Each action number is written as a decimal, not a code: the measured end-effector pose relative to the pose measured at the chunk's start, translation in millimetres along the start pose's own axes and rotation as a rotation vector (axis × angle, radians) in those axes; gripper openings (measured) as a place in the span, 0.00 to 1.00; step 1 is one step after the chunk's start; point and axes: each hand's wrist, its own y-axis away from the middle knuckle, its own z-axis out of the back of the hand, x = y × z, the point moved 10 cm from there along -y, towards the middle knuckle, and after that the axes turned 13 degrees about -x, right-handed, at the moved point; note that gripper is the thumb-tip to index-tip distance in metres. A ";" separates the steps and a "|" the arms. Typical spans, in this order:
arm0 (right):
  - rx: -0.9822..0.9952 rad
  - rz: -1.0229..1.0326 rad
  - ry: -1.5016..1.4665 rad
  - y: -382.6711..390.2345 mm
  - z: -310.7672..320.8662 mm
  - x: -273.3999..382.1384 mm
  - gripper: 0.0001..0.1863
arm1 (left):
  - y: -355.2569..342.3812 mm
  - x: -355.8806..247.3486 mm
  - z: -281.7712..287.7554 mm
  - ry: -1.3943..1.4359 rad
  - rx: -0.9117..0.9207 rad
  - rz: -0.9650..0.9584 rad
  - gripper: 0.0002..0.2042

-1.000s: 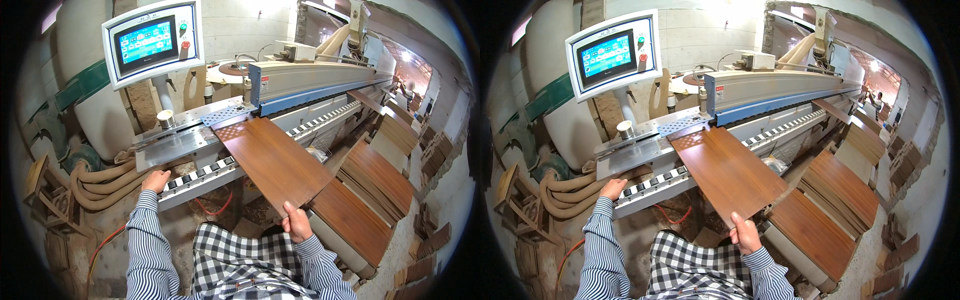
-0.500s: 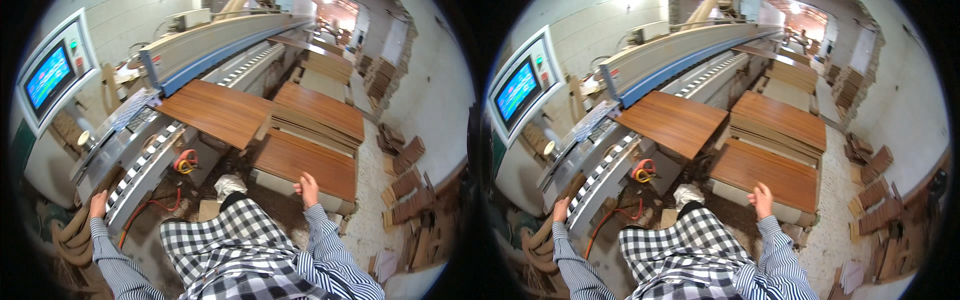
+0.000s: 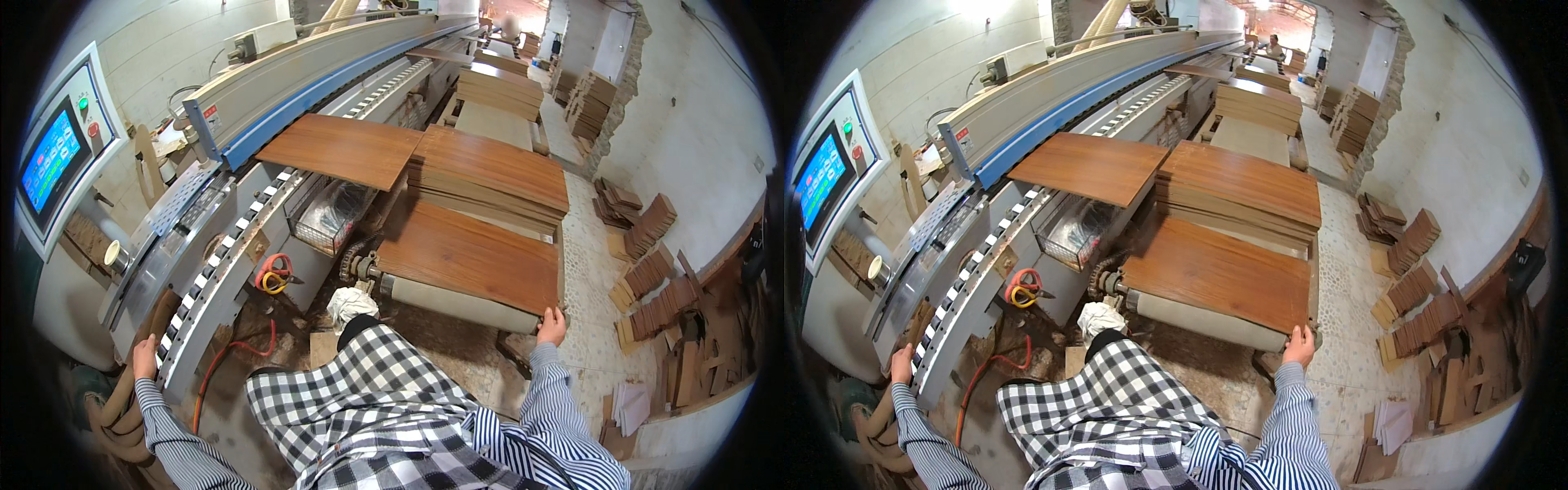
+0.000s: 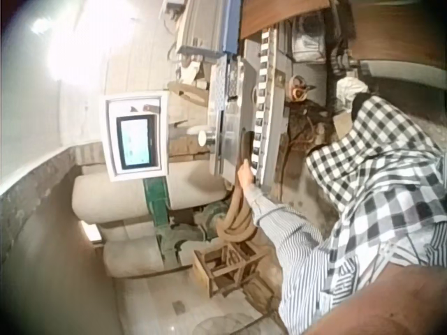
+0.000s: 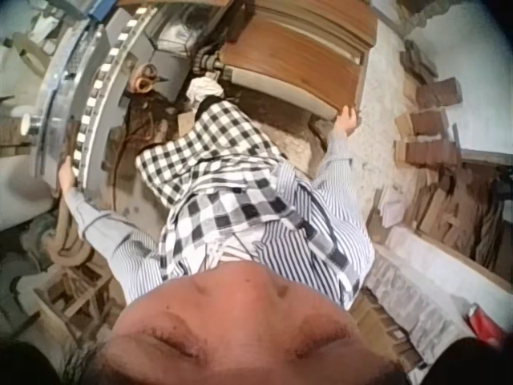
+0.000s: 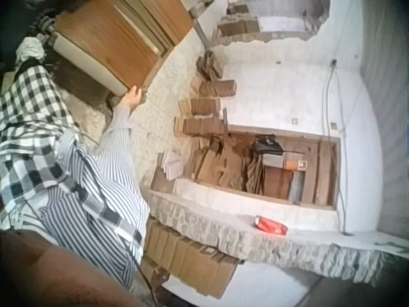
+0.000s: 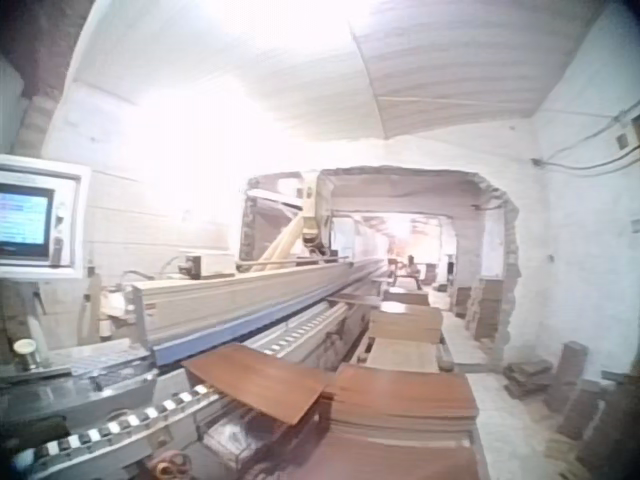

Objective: The person operates a CNC wood planer in a workshop. They repeatedly feed wooden planks into the machine, adjust the digital control panel, and collect the processed planks from the output conveyor.

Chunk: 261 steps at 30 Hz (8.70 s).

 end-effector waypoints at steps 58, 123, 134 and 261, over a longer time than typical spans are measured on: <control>2.522 -0.384 -0.208 600.3 -43.7 235.0 0.11 | 48.9 -50.1 34.1 -0.254 0.084 0.303 0.24; 0.824 -0.735 -0.416 102.2 6.7 -37.2 0.12 | 12.6 -19.6 8.4 -0.135 0.005 -0.006 0.23; 0.987 -0.951 -0.516 161.2 -16.6 -4.8 0.28 | 29.7 -45.0 24.4 -0.210 0.004 0.103 0.24; 1.191 0.320 0.663 403.7 -456.4 -311.8 0.17 | 27.0 -32.4 6.1 0.117 0.059 0.243 0.16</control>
